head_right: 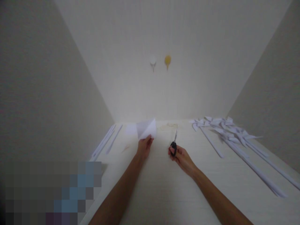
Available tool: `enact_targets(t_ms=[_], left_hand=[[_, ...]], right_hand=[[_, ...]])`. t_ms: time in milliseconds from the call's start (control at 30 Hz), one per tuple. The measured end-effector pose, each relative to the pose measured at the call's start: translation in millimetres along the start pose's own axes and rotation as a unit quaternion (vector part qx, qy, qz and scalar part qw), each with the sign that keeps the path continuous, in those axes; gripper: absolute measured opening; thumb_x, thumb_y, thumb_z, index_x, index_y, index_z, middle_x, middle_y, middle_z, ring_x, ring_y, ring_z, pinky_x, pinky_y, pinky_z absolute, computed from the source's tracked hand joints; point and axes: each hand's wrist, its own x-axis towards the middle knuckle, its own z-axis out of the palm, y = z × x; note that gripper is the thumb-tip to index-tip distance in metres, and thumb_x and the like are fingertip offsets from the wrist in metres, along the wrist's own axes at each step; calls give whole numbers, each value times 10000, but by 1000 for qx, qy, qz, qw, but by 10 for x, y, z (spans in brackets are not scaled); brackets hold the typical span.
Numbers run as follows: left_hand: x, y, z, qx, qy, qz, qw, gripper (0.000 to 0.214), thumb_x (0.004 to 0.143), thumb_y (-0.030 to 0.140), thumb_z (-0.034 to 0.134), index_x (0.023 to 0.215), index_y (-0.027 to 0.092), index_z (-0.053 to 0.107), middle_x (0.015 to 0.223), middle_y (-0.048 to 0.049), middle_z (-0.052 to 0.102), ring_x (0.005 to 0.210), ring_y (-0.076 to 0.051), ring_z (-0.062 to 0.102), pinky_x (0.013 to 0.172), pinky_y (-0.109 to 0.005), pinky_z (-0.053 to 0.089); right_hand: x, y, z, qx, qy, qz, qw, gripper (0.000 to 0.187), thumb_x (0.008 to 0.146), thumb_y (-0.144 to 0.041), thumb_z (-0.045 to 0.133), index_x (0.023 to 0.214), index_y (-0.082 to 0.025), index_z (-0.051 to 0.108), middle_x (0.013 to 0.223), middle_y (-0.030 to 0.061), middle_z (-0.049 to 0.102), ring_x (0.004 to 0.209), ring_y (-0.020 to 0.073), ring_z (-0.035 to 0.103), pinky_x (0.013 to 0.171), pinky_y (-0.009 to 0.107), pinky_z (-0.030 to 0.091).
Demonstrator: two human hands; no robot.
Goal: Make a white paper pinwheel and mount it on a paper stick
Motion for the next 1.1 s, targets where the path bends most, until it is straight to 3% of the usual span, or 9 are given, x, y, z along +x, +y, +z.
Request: enact_targets(t_ms=[133, 300, 400, 667, 900, 1100], left_hand=[[41, 29, -45, 44, 8, 23, 999, 149, 515, 186, 665, 506, 85, 556, 446, -5, 550, 412, -77, 524, 420, -166, 420], [63, 116, -21, 200, -14, 120, 972, 191, 537, 261, 651, 518, 82, 586, 456, -16, 557, 415, -90, 515, 381, -179, 409], [31, 179, 103, 200, -73, 108, 971, 202, 551, 251, 638, 683, 98, 621, 633, -23, 622, 542, -116, 564, 504, -243, 490], [-140, 233, 363, 159, -144, 69, 974, 238, 584, 241, 617, 771, 94, 603, 737, -47, 634, 659, -137, 584, 677, -321, 488], [-236, 259, 426, 184, -154, 67, 968, 207, 615, 241, 591, 740, 76, 591, 662, -46, 624, 600, -135, 585, 632, -307, 498], [-256, 265, 455, 209, -131, 67, 967, 190, 608, 234, 597, 712, 75, 586, 617, -36, 617, 573, -138, 588, 602, -296, 507]], right_hand=[[-11, 13, -14, -34, -33, -5, 999, 286, 680, -414, 547, 593, -141, 550, 510, -2, 520, 398, 66, 378, 360, 195, 248], [-4, -19, 15, -77, -65, -1, 995, 386, 692, -517, 457, 573, -154, 511, 485, -5, 480, 375, 66, 324, 367, 216, 210], [-20, -10, 35, -149, -83, -14, 985, 416, 715, -518, 421, 530, -149, 473, 479, -9, 445, 379, 59, 288, 364, 217, 178], [-63, -25, 65, -250, -115, -51, 960, 407, 754, -481, 378, 509, -158, 417, 467, -26, 377, 427, 80, 331, 408, 222, 244], [-83, -48, 92, -283, -119, -49, 950, 403, 748, -486, 364, 493, -175, 387, 459, -26, 372, 437, 94, 353, 416, 225, 273], [-90, -44, 98, -286, -106, -46, 951, 385, 740, -472, 379, 485, -184, 366, 449, -36, 353, 433, 92, 347, 411, 222, 269]])
